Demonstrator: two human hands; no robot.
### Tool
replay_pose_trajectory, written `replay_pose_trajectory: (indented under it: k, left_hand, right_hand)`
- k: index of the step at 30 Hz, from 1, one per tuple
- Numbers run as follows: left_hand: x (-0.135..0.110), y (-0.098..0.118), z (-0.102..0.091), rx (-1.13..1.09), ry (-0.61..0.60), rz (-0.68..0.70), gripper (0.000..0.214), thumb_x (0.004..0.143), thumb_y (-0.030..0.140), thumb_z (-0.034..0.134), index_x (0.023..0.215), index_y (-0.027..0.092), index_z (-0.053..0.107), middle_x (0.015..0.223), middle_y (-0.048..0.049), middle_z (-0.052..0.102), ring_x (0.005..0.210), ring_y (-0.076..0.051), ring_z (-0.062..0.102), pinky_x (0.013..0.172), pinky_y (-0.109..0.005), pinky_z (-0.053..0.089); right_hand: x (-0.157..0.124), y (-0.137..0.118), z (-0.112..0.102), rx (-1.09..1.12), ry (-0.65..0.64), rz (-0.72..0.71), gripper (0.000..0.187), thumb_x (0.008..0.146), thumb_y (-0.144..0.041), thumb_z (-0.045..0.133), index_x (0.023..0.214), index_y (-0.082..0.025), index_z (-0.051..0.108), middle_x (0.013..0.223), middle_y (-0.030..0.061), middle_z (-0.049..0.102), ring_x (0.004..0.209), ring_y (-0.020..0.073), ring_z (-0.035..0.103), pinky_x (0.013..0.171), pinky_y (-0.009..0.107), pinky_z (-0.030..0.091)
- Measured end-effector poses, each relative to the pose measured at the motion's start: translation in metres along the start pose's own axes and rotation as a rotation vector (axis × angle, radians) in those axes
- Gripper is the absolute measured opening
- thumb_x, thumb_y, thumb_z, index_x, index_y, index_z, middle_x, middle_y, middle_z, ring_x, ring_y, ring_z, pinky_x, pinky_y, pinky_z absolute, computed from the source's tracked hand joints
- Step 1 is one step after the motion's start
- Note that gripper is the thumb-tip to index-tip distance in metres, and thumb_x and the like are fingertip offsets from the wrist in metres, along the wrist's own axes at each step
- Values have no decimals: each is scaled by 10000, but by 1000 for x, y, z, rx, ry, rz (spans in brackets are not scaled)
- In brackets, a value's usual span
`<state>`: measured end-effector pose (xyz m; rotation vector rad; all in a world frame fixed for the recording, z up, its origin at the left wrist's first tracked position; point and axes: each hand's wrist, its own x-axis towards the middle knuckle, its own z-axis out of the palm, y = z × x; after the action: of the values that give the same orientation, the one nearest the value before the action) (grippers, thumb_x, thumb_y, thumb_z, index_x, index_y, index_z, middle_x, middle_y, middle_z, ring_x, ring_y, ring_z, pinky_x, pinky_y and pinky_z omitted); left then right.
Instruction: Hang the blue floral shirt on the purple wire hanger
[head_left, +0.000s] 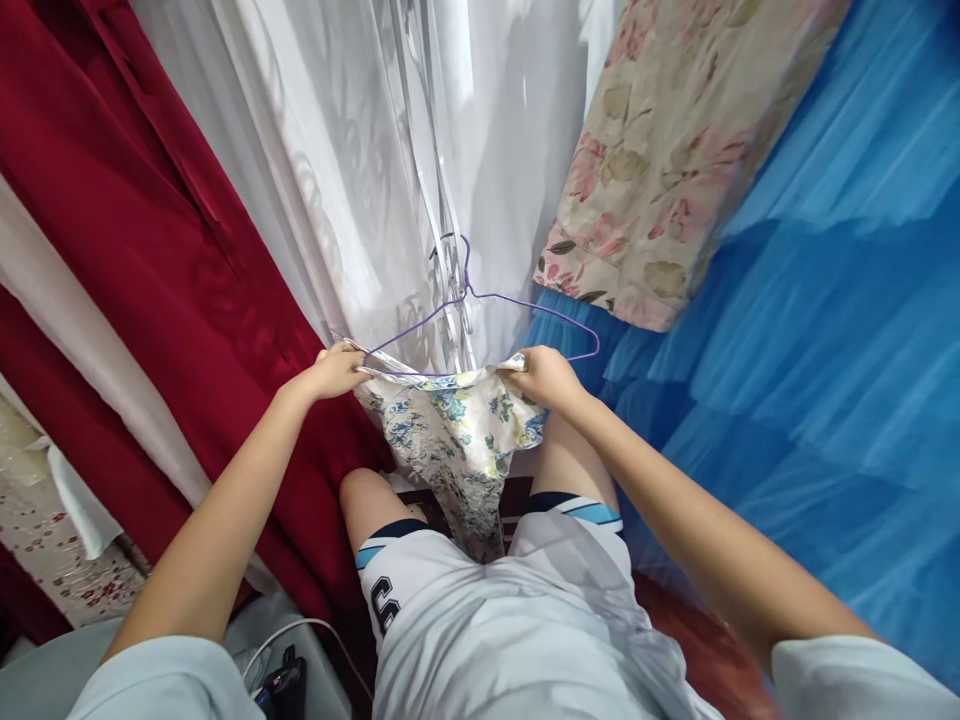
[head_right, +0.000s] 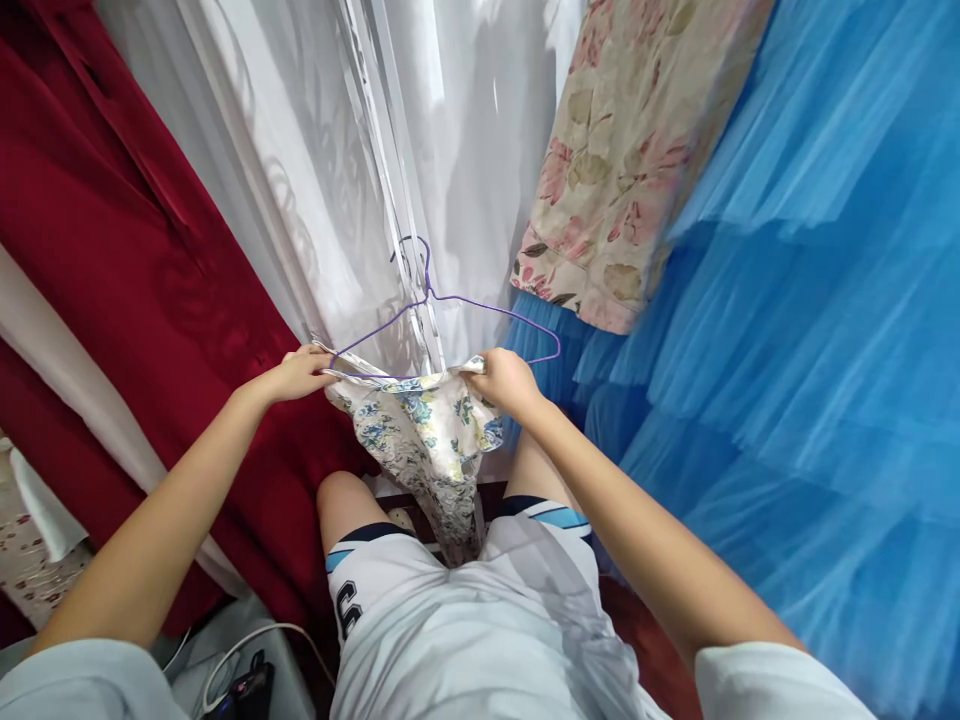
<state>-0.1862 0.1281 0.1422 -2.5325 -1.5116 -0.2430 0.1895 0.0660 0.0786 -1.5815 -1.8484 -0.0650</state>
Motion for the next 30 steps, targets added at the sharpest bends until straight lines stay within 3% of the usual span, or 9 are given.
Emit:
replay_pose_trajectory:
  k: [10,14,17,19,21,23,25,27,30]
  left_hand:
    - [-26,4,-47,-159,192,176,241,833,403,580,916,269,762,1375,-35,584,1312,-324,413,1126,-540,270]
    - [7,42,-35,-351,317,361,180,815,328,592,802,210,727,1356,-49,596,1281,-273,462,1121,-413,332]
    - [36,64,-8,-564,430,282,105,747,262,615,761,170,665,1044,-68,702,995,-230,611,930,-351,467]
    - [44,72,8,-655,504,200,82,712,231,611,759,165,623,823,-30,665,798,-185,603,771,-297,483]
    - [43,75,17,-673,586,177,79,700,204,587,772,172,586,764,-1,605,729,-155,563,702,-260,456]
    - [36,78,18,-646,647,179,99,704,187,562,803,182,559,788,8,581,738,-145,549,703,-247,443]
    - [29,80,13,-614,658,177,125,711,184,555,835,187,548,815,6,581,772,-150,557,730,-247,443]
    - [26,81,7,-604,643,183,143,721,185,555,864,189,550,830,4,591,783,-153,565,739,-247,444]
    - [27,74,3,-623,650,181,174,757,227,588,926,192,571,893,-6,623,802,-154,577,765,-252,451]
  right_hand:
    - [1,-16,-4,-96,-38,9,316,799,-451,623,673,-167,681,718,142,707,685,247,658,529,283,308]
    - [-2,-23,-2,92,-98,3,316,761,-430,640,607,-154,626,606,75,631,618,211,622,507,261,310]
    - [-12,-21,-5,204,-84,8,292,751,-403,637,616,-143,638,579,49,605,603,202,604,511,258,327]
    - [-21,-14,-11,219,-12,-27,194,740,-304,617,753,-134,708,661,56,662,644,206,614,562,265,377]
    - [-29,-1,-20,244,134,-45,391,726,-216,582,1086,-136,711,811,70,716,697,211,627,641,281,433]
    - [-33,16,-30,269,335,5,674,740,-208,570,1409,-148,513,932,86,726,742,220,636,708,308,472]
    - [-29,33,-43,270,466,65,769,766,-267,595,1499,-152,395,992,102,721,814,245,651,762,339,493]
    - [-19,48,-58,274,432,81,679,760,-344,649,1399,-142,537,985,107,726,880,279,659,789,366,501]
    - [-3,62,-85,375,149,130,415,695,-433,749,966,-119,756,759,89,720,766,288,665,693,366,518]
